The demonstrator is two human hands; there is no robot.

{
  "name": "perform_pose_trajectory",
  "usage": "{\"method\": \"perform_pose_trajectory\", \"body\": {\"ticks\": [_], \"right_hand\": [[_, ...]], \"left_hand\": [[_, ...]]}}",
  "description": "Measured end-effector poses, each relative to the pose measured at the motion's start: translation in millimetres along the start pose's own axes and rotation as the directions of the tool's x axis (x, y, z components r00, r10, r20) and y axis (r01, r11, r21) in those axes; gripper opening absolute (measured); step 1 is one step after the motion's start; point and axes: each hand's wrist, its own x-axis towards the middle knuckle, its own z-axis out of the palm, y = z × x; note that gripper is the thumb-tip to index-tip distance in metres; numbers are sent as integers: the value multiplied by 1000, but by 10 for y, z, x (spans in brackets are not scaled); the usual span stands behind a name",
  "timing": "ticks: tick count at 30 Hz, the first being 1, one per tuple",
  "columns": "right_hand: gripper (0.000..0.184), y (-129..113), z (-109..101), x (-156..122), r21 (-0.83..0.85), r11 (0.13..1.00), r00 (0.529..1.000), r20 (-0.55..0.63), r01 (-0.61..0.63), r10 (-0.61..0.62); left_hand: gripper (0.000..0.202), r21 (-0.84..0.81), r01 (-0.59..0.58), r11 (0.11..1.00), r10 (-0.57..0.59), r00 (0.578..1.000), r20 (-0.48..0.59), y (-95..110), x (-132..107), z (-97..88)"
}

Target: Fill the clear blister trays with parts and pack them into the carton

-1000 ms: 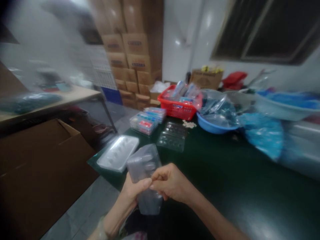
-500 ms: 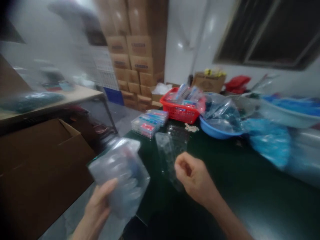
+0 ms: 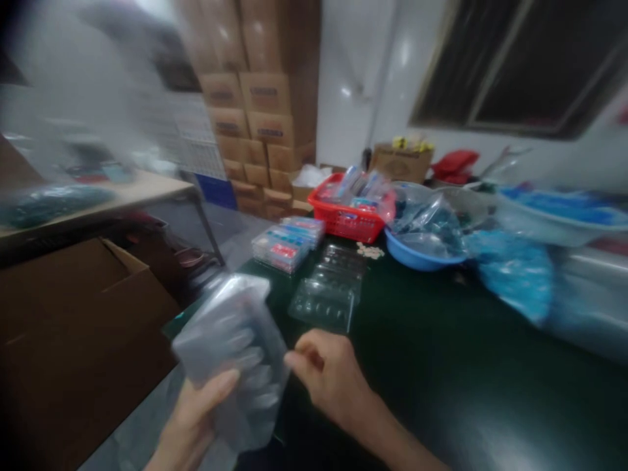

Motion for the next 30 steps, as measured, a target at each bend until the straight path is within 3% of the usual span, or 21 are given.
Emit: {"method": "perform_pose_trajectory", "body": {"ticks": [2,4,8,13,20,26,28,30], "right_hand": [[18,-211,-74,-190,337,940,991,137,-57,11],[16,-346,-105,-333,528,835,962,271,-157,9],[11,-323,-122,-419,635,675,901,419,-376,108],[18,-190,-167,-428,683,601,862,506,-415,20],[21,-227,-246,-484,708,591,851,521,-386,-69],[21,-255,-209,-496,683,643,855,511,-346,-84],[22,-310,-182,-528,649,703,889,456,-290,-55],[21,-394,-164,-576,579,794,945,327,-183,-21]], "left_hand": [[48,48,-38,998,32,993,114,-129,42,90],[43,75,-78,994,58,968,246,-230,77,177],[42,101,-106,989,58,919,390,-331,95,271],[50,121,-84,989,13,868,497,-359,63,274],[52,104,-45,994,-18,841,540,-347,35,276],[53,123,-45,991,-34,816,577,-264,17,255],[49,106,-46,993,-22,823,568,-229,13,252],[43,95,-50,994,-11,835,550,-201,22,235]]}}
